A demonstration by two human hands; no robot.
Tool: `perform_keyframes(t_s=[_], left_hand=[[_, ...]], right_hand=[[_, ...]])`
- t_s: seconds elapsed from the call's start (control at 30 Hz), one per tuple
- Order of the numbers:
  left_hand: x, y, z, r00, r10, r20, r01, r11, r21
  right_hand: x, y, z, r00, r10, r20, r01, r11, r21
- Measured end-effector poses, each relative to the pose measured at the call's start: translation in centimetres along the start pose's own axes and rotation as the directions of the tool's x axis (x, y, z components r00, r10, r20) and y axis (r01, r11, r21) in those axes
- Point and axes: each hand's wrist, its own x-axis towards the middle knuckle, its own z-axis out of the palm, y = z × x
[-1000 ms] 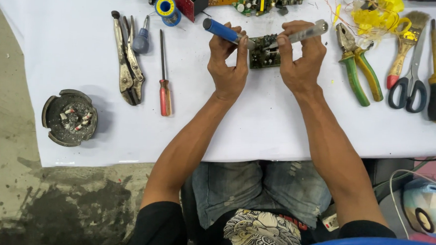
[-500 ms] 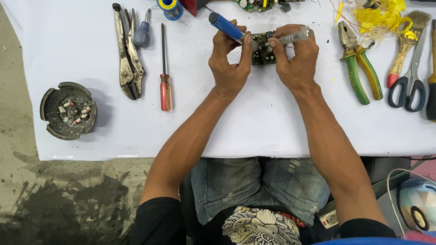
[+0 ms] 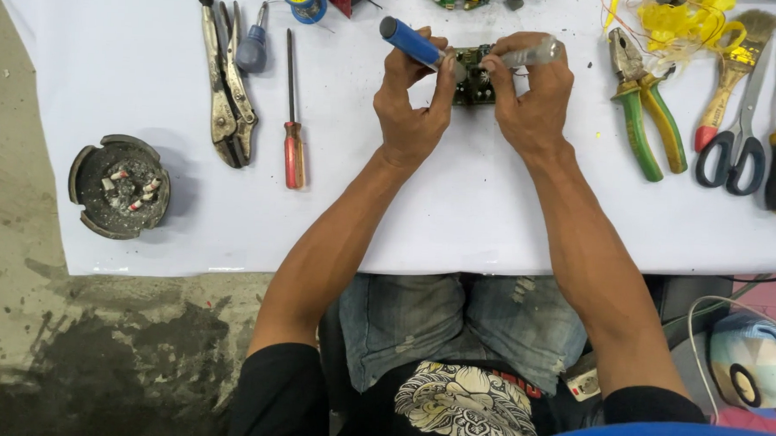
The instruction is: The person uses a soldering iron and solder wire to solder components on a small green circuit board. They repeatedly apply heat and solder to specific points on the board while holding it steady with the other hand.
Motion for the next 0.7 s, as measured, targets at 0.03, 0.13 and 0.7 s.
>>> perform_keyframes(t_s=[0.03,0.13,0.7], left_hand=[[0.1,0.1,0.0,1.0,0.0,0.001,0.0,1.0,0.001],[0.3,0.0,0.0,0.998,-0.058,0.01,0.058,0.998,-0.018],[-0.4,0.6,0.0,0.998,-0.062,0.023,0.063,0.997,-0.036]], right_hand=[[0.1,0.0,-0.1,1.0,0.001,0.0,-0.001,1.0,0.001],[0.2,0.1,-0.2,0.998,-0.054,-0.039,0.054,0.998,0.011],[-0.1,0.1,0.0,1.0,0.014,-0.007,-0.014,1.0,-0.008]])
